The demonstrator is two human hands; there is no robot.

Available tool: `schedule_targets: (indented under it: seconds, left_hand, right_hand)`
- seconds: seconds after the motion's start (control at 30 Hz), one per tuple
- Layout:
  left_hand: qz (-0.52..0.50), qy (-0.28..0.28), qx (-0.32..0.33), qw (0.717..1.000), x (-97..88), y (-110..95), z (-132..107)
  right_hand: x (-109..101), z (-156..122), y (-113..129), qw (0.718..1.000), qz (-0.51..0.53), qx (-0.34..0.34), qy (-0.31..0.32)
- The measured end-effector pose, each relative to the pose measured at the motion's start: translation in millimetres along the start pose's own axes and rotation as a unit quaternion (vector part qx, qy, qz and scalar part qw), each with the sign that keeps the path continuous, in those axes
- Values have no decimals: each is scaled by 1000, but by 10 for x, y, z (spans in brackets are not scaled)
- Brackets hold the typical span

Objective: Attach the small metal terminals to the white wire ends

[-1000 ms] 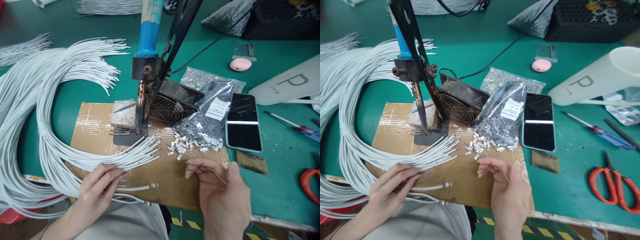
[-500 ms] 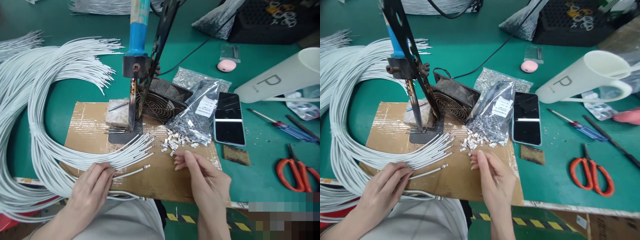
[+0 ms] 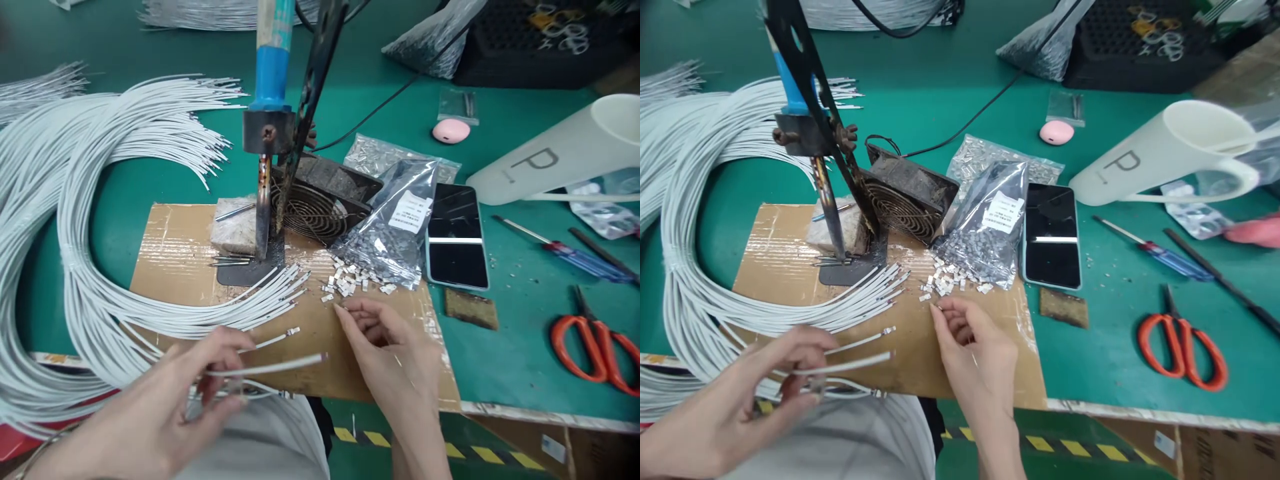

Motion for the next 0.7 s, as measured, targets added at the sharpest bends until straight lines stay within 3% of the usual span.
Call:
schedule_targets:
  seconds: [0.1, 0.13, 0.23, 0.33, 0.47, 0.57, 0.7]
  left_hand:
    - [-133, 187, 21, 973, 409, -331, 131]
    - [-195, 205, 15, 959, 478, -394, 199]
    - [-362, 174, -35, 915, 586, -343, 421]
    - [-447, 105, -53, 887, 570, -157, 534]
    - [-493, 51, -70, 865, 465, -4, 549]
    - [-505, 43, -75, 859, 418, -15, 551]
    - [-504, 36, -66, 860, 409, -33, 562]
  right_hand:
    - [55, -60, 31, 998, 66, 12, 18]
    - [60, -86, 61, 996, 89, 14, 18]
    - [98, -181, 144, 984, 173, 44, 23]
    - [212, -291, 188, 960, 255, 106, 46]
    - [414, -394, 258, 943, 279, 144, 108]
    - [525, -412, 365, 936, 293, 118, 154]
    - [560, -404, 454, 933, 302, 99, 168]
Point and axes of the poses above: each hand's wrist, its own z-axis towards the middle knuckle, its own x-axis out of the palm, y = z × x, the point moved 10 cm from there along z, towards the middle knuckle, and after that the axes turned 3 degrees about -x, right-handed, at the moved point
